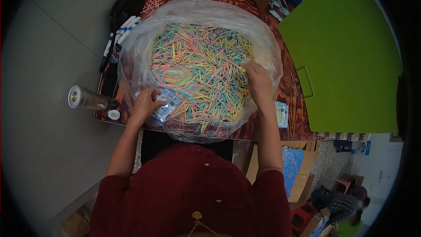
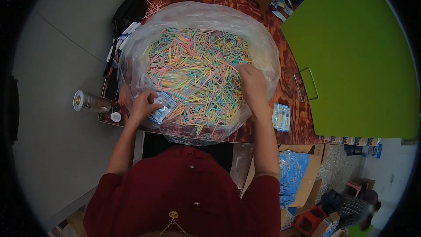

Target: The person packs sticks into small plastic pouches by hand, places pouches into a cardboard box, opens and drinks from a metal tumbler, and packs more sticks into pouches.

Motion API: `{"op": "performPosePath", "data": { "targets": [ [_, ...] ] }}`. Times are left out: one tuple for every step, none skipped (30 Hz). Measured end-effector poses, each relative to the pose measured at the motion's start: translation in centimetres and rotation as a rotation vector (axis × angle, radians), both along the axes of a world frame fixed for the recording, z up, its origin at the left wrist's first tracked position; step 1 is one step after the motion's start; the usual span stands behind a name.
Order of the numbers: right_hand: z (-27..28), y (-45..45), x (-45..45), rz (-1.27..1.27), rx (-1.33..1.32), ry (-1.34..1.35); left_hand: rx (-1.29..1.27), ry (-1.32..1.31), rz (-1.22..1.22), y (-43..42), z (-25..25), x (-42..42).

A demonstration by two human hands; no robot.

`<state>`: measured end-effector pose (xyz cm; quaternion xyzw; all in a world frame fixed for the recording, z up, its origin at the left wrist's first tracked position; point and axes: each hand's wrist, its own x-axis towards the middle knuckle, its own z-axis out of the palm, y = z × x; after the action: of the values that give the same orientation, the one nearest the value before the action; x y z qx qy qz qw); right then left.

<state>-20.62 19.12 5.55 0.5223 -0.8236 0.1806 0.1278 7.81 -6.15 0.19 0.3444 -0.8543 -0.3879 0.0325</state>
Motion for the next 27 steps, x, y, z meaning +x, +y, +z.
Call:
{"op": "performPosePath", "data": {
  "targets": [
    [-0.2, -2.4, -0.7, 0.077, 0.070, 0.101, -0.036, 0.047, -0.005, -0.4, -1.3, 0.1],
    [-1.3, -3.8, -1.9, 0.086, 0.065, 0.107, -0.041, 0.052, 0.004, -0.6, -1.8, 0.2],
    [-3.0, -5.0, -3.4, 0.158, 0.135, 0.197, 0.007, 0.050, 0.021, -0.8, -2.1, 0.0],
    [-4.0, -6.0, -4.4, 0.229, 0.206, 0.283, 0.057, 0.044, 0.036, -0.9, -2.1, -0.1],
    [-3.7, -6.8, -4.9, 0.307, 0.232, 0.307, 0.038, 0.076, 0.022, -0.8, -1.7, 0.0],
    [-3.5, -7.3, -4.9, 0.315, 0.229, 0.308, 0.037, 0.076, 0.031, -0.6, -1.3, 0.1],
    [-3.3, -7.7, -5.1, 0.341, 0.317, 0.251, -0.029, 0.111, -0.011, -0.6, -0.8, 0.0],
    [-3.0, -7.9, -5.1, 0.364, 0.410, 0.192, -0.090, 0.144, -0.056, -0.5, -0.6, 0.1],
    [-2.9, -8.1, -5.2, 0.404, 0.350, 0.216, -0.090, 0.143, -0.054, -0.7, -0.8, 0.1],
    [-2.8, -8.3, -5.1, 0.406, 0.351, 0.216, -0.207, 0.227, -0.119, -0.8, -1.3, 0.1],
    [-2.8, -8.3, -5.0, 0.412, 0.380, 0.148, -0.323, 0.310, -0.184, -0.8, -1.4, 0.1],
    [-2.8, -8.3, -4.8, 0.417, 0.411, 0.079, -0.320, 0.310, -0.183, -0.8, -1.3, 0.1],
    [-2.8, -8.3, -4.6, 0.418, 0.414, 0.079, -0.319, 0.307, -0.174, -0.8, -1.2, 0.1],
    [-2.8, -8.3, -4.4, 0.412, 0.349, 0.050, -0.319, 0.306, -0.163, -0.7, -0.9, 0.0],
    [-2.8, -8.4, -4.3, 0.406, 0.285, 0.020, -0.318, 0.307, -0.159, -0.6, -0.4, 0.0],
    [-2.9, -8.6, -4.5, 0.409, 0.286, 0.021, -0.244, 0.293, -0.120, -0.6, 0.2, 0.1],
    [-2.9, -8.7, -4.6, 0.445, 0.186, 0.018, -0.170, 0.278, -0.082, -0.6, 0.5, 0.1],
    [-3.0, -8.9, -4.8, 0.480, 0.085, 0.015, -0.168, 0.279, -0.081, -0.8, 0.2, 0.2],
    [-3.0, -9.0, -5.0, 0.479, 0.087, 0.017, -0.159, 0.328, -0.081, -1.2, -0.3, 0.4],
    [-2.3, -9.2, -4.8, 0.361, 0.280, -0.169, -0.149, 0.378, -0.082, -1.3, -0.7, 0.4],
    [-1.7, -9.4, -4.6, 0.236, 0.469, -0.355, -0.148, 0.380, -0.084, -1.3, -1.0, 0.2],
    [-1.1, -9.5, -4.2, 0.233, 0.471, -0.356, 0.201, 0.509, -0.004, -1.1, -1.4, 0.0],
    [-0.5, -9.5, -3.5, 0.207, 0.449, -0.509, 0.553, 0.628, 0.078, -0.9, -1.6, -0.1],
    [-0.2, -9.7, -3.1, 0.181, 0.424, -0.662, 0.553, 0.629, 0.079, -1.0, -1.6, -0.3],
    [-1.0, -10.1, -3.1, 0.182, 0.424, -0.660, 0.713, 0.658, 0.072, -1.1, -1.6, -0.6],
    [-2.4, -10.4, -3.3, 0.231, 0.425, -0.644, 0.874, 0.685, 0.063, -1.0, -1.5, -0.8],
    [-2.8, -10.8, -3.0, 0.278, 0.428, -0.628, 0.878, 0.685, 0.063, -0.6, -1.0, -1.2]
  ]
}}
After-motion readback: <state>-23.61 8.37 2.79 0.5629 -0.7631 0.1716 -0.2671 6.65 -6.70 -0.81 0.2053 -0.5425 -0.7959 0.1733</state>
